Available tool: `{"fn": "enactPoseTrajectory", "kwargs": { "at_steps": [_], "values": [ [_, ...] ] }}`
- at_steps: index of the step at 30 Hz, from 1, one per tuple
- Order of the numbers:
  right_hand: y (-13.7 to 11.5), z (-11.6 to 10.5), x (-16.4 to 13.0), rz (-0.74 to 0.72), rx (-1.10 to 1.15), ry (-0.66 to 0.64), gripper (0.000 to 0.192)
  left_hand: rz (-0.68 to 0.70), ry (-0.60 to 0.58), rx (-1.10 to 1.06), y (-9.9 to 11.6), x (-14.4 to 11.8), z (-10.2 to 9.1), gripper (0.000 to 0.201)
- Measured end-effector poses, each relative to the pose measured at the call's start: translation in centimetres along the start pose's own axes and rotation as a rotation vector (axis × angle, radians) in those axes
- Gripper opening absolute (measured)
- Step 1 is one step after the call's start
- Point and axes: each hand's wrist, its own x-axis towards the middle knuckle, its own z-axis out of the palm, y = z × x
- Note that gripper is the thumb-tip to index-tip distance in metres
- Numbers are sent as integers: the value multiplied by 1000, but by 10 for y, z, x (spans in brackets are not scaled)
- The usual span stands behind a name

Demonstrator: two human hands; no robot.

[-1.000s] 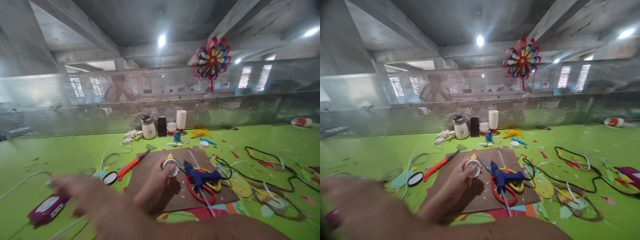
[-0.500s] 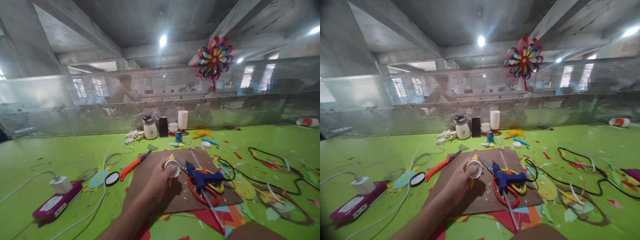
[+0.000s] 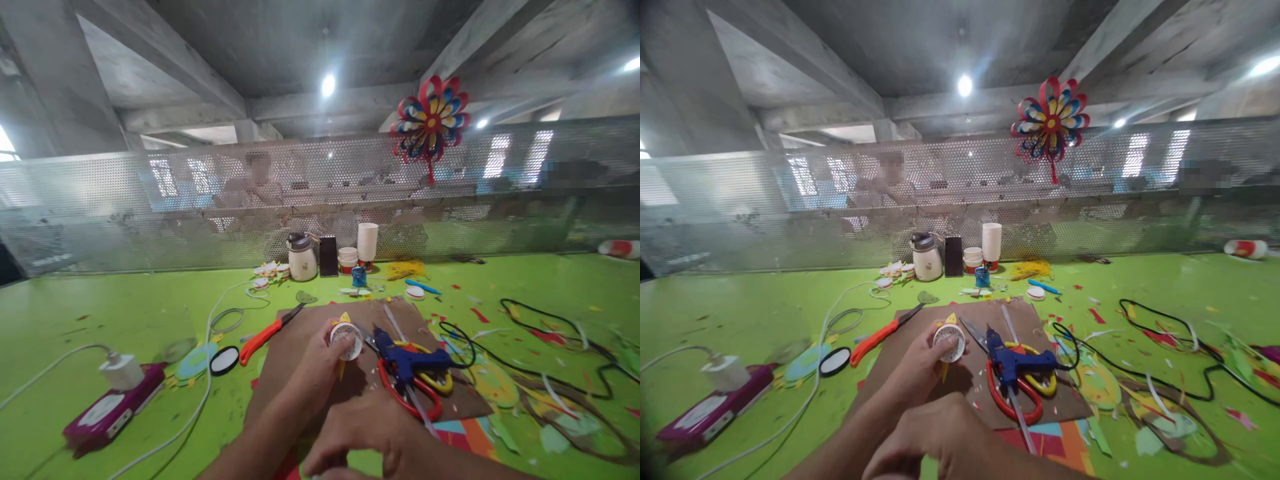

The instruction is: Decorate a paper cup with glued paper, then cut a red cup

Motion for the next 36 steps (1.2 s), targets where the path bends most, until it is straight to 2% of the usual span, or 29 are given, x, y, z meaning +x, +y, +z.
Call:
{"fn": "enactPoseTrajectory", "kwargs": {
  "at_steps": [1, 3, 7, 9, 12, 16, 23, 36],
  "values": [
    [-3, -12, 5, 14, 24, -23, 25, -10, 7, -7, -1, 1, 0, 29],
    [-11, -31, 10, 131, 91, -36, 29, -22, 18, -14, -4, 2, -1, 30],
    [-16, -45, 8, 253, 49, -33, 29, -35, 7, -24, -2, -1, 2, 26],
    [-10, -45, 8, 260, -6, -17, 27, -38, -6, -40, 1, -4, 4, 23],
    [5, -46, 8, 272, -89, 83, 31, -22, -38, -93, 3, -7, 5, 18],
    [20, -47, 3, 324, -89, 181, 35, -17, -85, -142, -1, -7, 3, 15],
    [26, -46, -7, 328, -148, 192, 35, -32, -126, -195, -1, -6, 4, 18],
    [27, -48, -8, 351, -126, 222, 34, -44, -85, -163, 3, -7, 6, 18]
  ]
}}
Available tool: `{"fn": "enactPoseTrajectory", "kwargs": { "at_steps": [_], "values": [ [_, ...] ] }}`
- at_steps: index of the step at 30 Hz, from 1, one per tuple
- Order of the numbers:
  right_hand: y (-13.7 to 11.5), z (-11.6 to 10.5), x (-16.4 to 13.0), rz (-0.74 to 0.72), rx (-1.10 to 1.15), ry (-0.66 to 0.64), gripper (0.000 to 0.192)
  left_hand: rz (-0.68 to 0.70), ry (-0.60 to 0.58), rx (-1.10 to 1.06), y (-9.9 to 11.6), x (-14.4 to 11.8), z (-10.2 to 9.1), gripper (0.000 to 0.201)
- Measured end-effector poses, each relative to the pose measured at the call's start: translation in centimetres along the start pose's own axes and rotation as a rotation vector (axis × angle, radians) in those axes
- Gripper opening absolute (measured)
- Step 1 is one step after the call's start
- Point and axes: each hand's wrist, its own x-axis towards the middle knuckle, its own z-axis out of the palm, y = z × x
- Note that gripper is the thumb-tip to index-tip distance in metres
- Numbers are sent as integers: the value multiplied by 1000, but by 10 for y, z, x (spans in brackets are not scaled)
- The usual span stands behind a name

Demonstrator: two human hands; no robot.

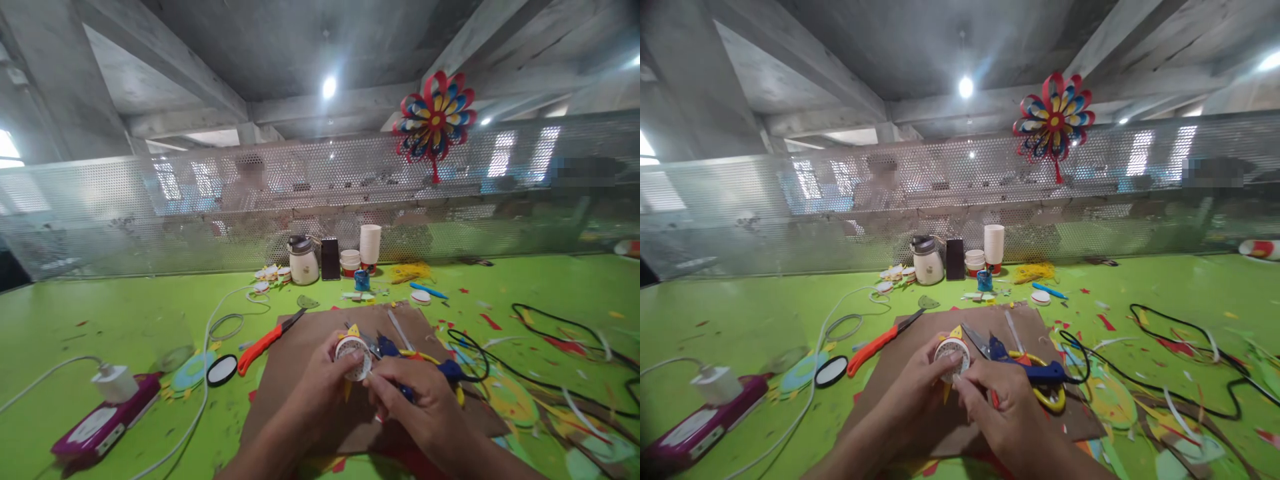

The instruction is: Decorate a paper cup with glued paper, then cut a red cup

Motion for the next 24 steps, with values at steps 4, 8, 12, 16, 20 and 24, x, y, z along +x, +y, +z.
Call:
{"fn": "enactPoseTrajectory", "kwargs": {
  "at_steps": [4, 8, 12, 16, 20, 24],
  "values": [
    [0, 0, 0, -7, -22, 17, 35, -16, -2, -20, 0, -1, 0, 19],
    [1, 1, 0, -23, -44, 30, 36, -10, -7, -50, 1, -2, 2, 18],
    [1, 1, 0, -25, -62, 39, 38, -25, -9, -75, 2, -4, 4, 20],
    [0, 0, -1, -11, -55, 45, 38, -29, -26, -72, 3, -5, 6, 17],
    [4, -1, 0, 5, -57, 98, 38, -39, -48, -65, 3, -4, 5, 16],
    [8, 0, 1, 23, -103, 155, 30, -88, -65, -109, 0, -2, 1, 21]
  ]
}}
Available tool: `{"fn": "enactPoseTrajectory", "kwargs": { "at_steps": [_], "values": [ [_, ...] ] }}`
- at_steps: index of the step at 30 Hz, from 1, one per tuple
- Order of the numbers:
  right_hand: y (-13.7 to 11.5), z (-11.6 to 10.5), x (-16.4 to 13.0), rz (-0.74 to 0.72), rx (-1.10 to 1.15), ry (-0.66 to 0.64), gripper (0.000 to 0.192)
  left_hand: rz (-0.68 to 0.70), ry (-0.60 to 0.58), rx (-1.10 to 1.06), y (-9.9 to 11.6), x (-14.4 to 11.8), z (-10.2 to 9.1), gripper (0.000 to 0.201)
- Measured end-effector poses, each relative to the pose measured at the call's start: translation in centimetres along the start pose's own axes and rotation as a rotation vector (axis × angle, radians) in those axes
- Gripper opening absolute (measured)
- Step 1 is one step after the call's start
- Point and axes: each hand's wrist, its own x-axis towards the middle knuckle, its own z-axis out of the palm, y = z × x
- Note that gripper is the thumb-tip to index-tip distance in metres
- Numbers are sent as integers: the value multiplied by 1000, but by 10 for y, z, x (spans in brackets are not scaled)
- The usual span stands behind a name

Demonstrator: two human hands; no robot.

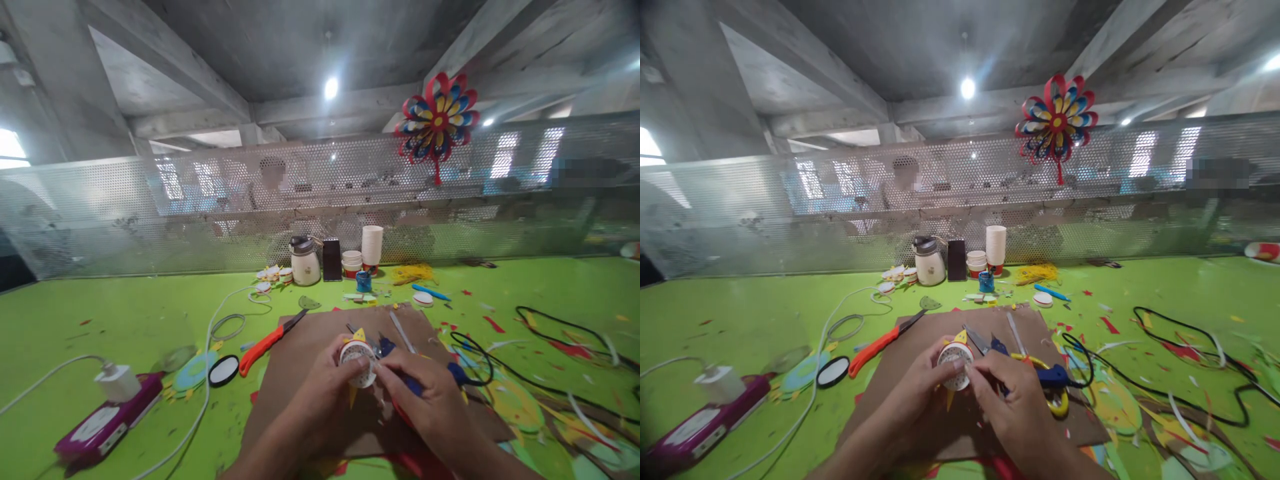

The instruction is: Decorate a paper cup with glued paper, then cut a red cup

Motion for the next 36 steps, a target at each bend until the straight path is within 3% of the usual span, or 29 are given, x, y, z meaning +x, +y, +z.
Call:
{"fn": "enactPoseTrajectory", "kwargs": {
  "at_steps": [12, 36],
  "values": [
    [8, 10, -6, 75, -35, -2, 15, 6, 24, 14, -2, -1, 0, 21],
    [11, 14, -13, 80, -8, -30, 19, -2, 33, 60, 3, -4, 2, 20]
  ]
}}
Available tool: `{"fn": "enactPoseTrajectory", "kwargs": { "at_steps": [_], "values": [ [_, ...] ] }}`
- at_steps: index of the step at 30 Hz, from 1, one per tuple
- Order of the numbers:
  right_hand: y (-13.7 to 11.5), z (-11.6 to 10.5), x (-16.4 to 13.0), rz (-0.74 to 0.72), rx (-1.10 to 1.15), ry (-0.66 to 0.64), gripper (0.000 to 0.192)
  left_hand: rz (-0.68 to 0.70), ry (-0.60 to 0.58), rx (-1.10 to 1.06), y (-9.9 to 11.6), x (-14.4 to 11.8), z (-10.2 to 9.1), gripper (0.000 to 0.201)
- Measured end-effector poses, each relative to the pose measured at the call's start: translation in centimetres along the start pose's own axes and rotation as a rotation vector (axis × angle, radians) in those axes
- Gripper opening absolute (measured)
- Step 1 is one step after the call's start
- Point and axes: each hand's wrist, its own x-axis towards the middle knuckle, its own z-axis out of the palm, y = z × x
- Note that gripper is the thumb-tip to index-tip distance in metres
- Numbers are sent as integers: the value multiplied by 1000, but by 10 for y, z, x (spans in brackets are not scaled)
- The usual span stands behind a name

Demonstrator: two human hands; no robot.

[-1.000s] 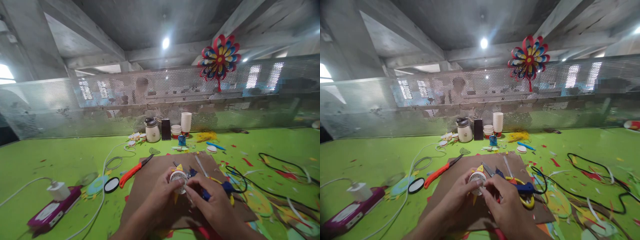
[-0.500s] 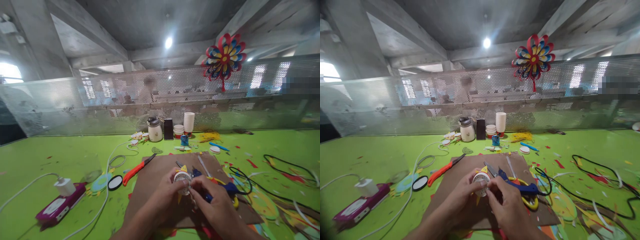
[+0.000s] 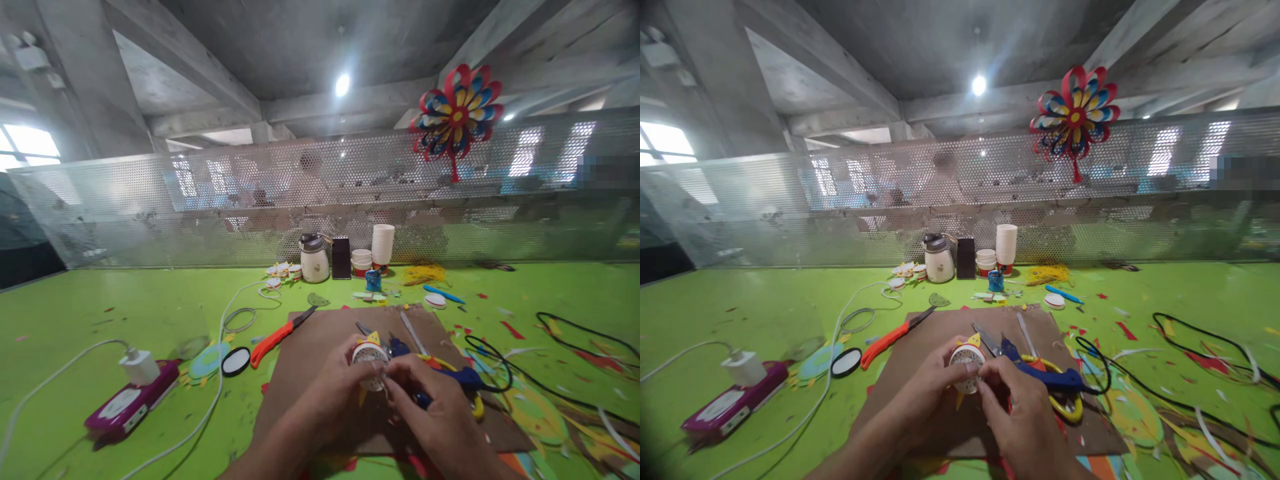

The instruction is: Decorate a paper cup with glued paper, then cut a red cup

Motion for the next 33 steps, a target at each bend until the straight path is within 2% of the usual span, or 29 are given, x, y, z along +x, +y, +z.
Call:
{"fn": "enactPoseTrajectory", "kwargs": {
  "at_steps": [10, 19, 33],
  "values": [
    [1, 0, 1, 2, 32, 11, 19, -6, 11, -35, -1, 1, 2, 22],
    [-1, 4, -2, 74, 118, 60, 22, -2, 14, -49, 0, 1, 4, 25],
    [-3, 5, -2, 21, 106, 99, 17, -6, 22, -25, 2, -1, 5, 25]
  ]
}}
